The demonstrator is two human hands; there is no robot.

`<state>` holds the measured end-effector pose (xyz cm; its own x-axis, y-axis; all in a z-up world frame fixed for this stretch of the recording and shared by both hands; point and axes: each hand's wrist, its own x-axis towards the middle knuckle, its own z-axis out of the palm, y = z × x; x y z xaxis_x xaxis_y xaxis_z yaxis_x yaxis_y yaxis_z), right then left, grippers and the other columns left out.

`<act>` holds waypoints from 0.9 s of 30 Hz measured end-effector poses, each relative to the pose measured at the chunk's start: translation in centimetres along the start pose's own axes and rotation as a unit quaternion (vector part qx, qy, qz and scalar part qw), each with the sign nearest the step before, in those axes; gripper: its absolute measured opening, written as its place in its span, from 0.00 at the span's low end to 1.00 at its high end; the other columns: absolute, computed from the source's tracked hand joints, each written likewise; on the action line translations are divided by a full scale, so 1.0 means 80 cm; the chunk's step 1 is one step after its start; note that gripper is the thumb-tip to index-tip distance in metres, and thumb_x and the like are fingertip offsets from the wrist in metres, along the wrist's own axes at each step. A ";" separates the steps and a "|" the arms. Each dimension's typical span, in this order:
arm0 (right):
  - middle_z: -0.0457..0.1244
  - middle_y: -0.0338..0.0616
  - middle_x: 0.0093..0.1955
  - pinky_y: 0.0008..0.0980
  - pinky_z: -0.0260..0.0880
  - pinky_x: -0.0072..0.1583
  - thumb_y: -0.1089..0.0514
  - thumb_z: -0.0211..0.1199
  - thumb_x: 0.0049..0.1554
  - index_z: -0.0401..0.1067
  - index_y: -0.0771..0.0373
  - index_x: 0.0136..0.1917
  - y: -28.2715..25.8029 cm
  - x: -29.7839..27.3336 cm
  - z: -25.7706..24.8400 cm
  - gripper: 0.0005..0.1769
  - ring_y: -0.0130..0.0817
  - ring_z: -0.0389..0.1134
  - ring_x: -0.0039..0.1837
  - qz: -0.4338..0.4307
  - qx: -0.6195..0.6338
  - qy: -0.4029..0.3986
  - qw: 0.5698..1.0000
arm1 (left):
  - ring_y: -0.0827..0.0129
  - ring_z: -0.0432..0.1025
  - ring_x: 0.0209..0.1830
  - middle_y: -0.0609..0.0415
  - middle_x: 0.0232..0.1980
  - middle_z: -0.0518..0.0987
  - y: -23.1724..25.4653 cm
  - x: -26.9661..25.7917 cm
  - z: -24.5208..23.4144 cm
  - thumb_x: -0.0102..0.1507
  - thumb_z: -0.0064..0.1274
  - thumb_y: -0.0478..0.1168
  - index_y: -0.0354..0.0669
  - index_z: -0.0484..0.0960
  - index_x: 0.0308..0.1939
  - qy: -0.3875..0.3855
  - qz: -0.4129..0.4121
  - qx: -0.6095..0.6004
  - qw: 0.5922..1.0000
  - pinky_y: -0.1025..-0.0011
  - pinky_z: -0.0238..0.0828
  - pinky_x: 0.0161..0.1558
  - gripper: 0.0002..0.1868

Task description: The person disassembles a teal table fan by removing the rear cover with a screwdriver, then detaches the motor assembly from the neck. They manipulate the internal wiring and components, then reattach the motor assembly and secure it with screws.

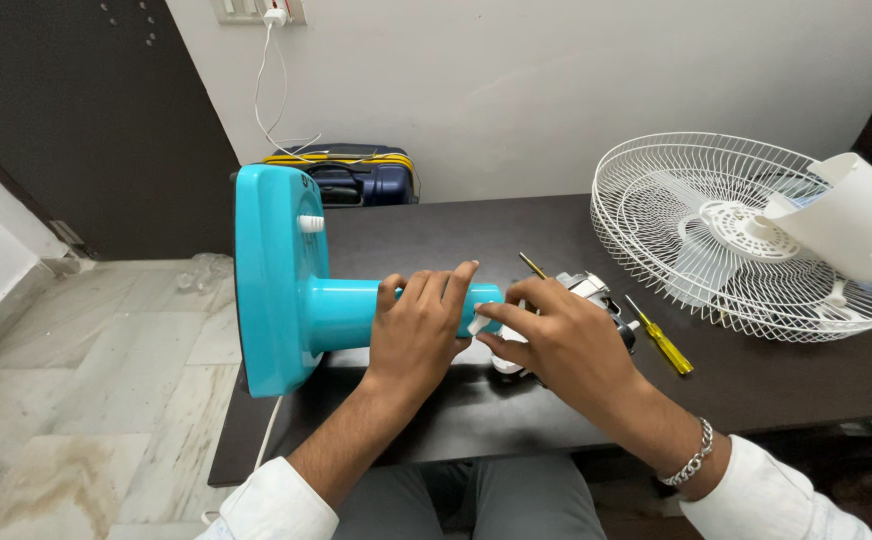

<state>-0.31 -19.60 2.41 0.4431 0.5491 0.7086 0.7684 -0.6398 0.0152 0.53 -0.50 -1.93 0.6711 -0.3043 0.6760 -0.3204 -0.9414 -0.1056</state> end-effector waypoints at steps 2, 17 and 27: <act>0.68 0.43 0.45 0.32 0.71 0.39 0.50 0.72 0.49 0.81 0.57 0.50 -0.002 -0.002 0.001 0.16 0.33 0.70 0.37 0.030 0.009 -0.009 0.999 | 0.70 0.74 0.50 0.62 0.45 0.80 0.000 0.002 -0.001 0.43 0.76 0.49 0.52 0.70 0.66 0.001 -0.001 0.001 1.000 0.63 0.54 0.58 0.49; 0.71 0.34 0.32 0.29 0.68 0.34 0.43 0.75 0.48 0.74 0.63 0.50 0.005 -0.027 0.017 0.26 0.28 0.70 0.31 0.052 0.066 -0.012 0.996 | 0.70 0.74 0.50 0.61 0.45 0.80 0.000 0.000 0.003 0.42 0.76 0.49 0.51 0.69 0.66 0.003 0.000 0.003 1.000 0.63 0.55 0.57 0.50; 0.72 0.40 0.39 0.28 0.74 0.39 0.47 0.76 0.49 0.72 0.63 0.51 -0.001 -0.032 0.016 0.24 0.30 0.74 0.36 0.107 0.117 -0.018 0.987 | 0.70 0.74 0.50 0.61 0.45 0.80 0.000 0.001 0.003 0.44 0.76 0.48 0.50 0.69 0.66 0.016 0.002 0.002 1.000 0.63 0.54 0.58 0.49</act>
<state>-0.89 -20.23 -0.31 0.6193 0.4369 0.6524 0.7398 -0.6031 -0.2984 0.71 -0.57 -2.05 0.6483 -0.3041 0.6981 -0.3205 -0.9406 -0.1121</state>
